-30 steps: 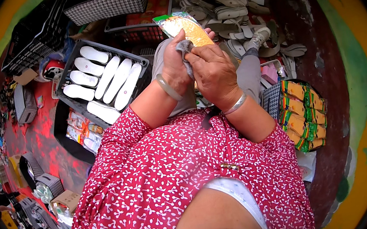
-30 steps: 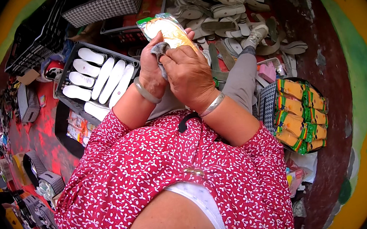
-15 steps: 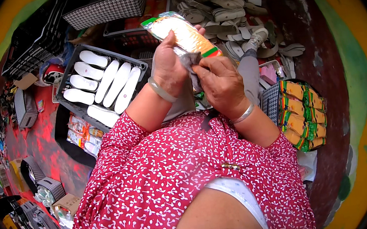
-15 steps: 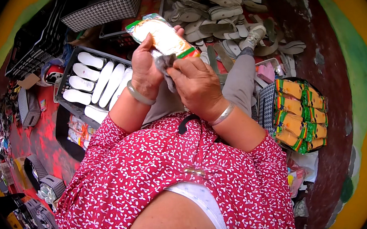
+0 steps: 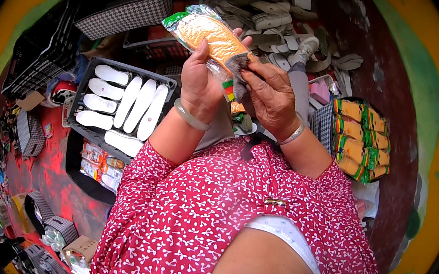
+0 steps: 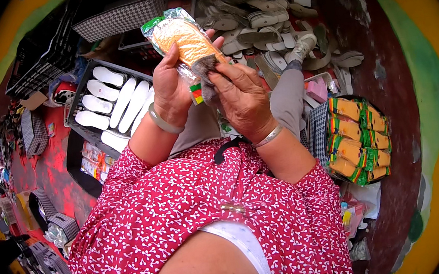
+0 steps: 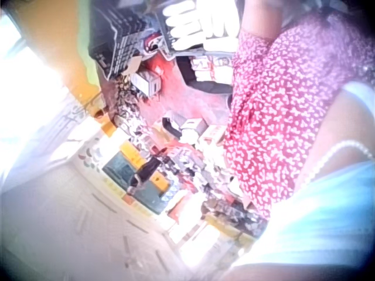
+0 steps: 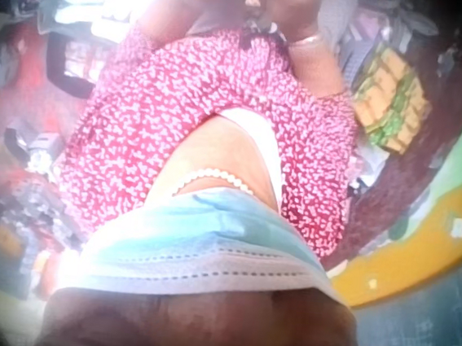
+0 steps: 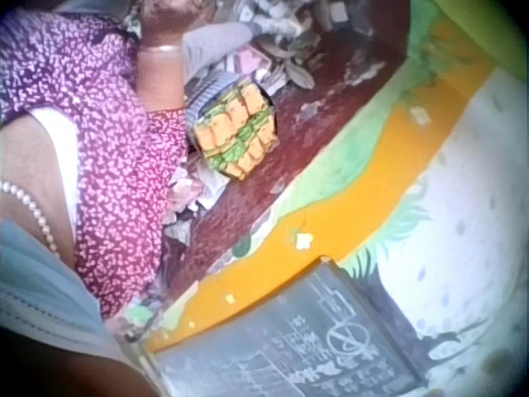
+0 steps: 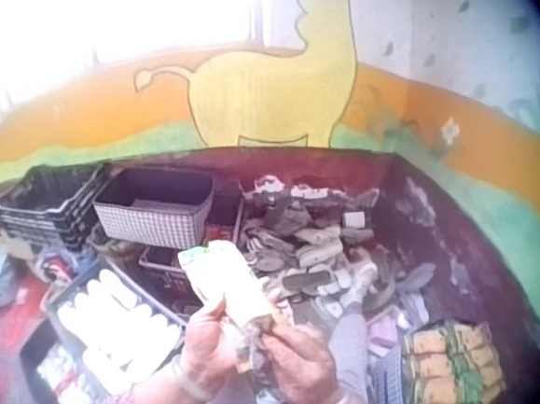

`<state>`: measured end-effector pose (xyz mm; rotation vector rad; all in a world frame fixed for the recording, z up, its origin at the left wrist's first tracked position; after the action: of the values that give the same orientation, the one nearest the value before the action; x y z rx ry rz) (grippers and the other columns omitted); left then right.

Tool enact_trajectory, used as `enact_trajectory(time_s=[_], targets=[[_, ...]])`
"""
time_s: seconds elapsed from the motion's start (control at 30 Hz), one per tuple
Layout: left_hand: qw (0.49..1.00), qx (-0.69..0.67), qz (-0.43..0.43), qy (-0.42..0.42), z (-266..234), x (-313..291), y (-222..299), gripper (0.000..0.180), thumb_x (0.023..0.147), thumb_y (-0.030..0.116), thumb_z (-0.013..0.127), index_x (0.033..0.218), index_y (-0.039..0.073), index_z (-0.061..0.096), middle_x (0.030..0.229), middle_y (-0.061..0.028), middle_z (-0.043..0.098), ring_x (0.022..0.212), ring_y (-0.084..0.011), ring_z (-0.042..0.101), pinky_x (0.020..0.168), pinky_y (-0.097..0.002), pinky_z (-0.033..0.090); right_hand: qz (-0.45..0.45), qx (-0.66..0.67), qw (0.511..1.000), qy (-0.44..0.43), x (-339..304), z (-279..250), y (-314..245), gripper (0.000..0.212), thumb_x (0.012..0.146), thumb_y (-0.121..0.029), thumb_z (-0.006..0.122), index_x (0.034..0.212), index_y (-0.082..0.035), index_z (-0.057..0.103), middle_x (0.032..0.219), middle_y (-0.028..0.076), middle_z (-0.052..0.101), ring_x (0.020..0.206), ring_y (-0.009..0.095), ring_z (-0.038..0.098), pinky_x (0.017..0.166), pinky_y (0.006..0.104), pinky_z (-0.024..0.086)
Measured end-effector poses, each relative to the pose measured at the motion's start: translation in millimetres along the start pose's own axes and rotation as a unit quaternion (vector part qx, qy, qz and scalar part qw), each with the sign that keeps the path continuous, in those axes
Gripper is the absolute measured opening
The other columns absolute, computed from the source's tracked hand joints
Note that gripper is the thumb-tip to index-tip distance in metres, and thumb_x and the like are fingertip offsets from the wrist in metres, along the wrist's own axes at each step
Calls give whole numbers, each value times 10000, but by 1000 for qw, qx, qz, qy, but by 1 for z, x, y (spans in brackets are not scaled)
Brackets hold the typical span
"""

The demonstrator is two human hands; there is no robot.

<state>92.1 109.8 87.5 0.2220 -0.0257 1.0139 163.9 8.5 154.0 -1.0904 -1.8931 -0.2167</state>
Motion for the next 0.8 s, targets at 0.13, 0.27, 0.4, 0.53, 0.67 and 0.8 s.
enact_trajectory(time_s=[0.13,0.27,0.4,0.53,0.67,0.8], targets=[[999,25,-6,25,-12,-7,7,507,950,314,362,1350,19,267,1350,-214,352,1246,-401,354,991,-579,330,117,19,993,-15,-27,0,53,259,760,-22,603,1015,-9,641,1005,130,621,892,279,581,827,347,461],[994,105,-27,22,-17,-16,6,436,915,241,459,1291,39,367,1214,-130,489,1132,-294,493,953,-466,414,404,201,890,63,-78,-8,147,251,850,-103,589,1062,28,616,977,113,641,865,181,588,797,277,454],[974,220,-56,4,-20,-18,-7,480,874,180,524,1303,40,360,1214,-101,491,1103,-227,516,939,-393,431,398,311,856,105,-38,-31,124,273,864,-106,586,1096,37,592,1052,98,618,947,145,558,851,264,428],[953,296,-66,-5,-4,-28,-23,518,876,152,521,1342,38,325,1266,-86,469,1136,-200,498,949,-346,421,152,131,979,30,12,-30,39,323,816,-63,604,1131,2,581,1173,147,564,1080,237,541,916,333,414],[940,314,-129,-42,-23,-38,-38,535,870,99,543,1349,50,310,1270,-50,451,1146,-142,465,951,-302,405,-23,-52,998,-40,15,-7,-9,346,758,-54,599,1103,-28,608,1168,135,573,1114,277,528,934,366,411],[918,337,-191,-77,-12,-44,-37,624,798,39,619,1343,34,317,1242,-48,465,1122,-118,467,948,-278,393,-65,-97,993,-4,9,-13,-17,316,759,-77,584,1068,-26,626,1144,118,590,1091,272,544,934,366,422]])
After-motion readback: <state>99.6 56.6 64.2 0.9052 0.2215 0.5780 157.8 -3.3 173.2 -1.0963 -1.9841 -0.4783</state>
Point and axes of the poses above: each hand's wrist, its own x-axis towards the middle knuckle, its own z-axis out of the palm, y = z × x, the point moved 9 cm from there along x, towards the middle knuckle
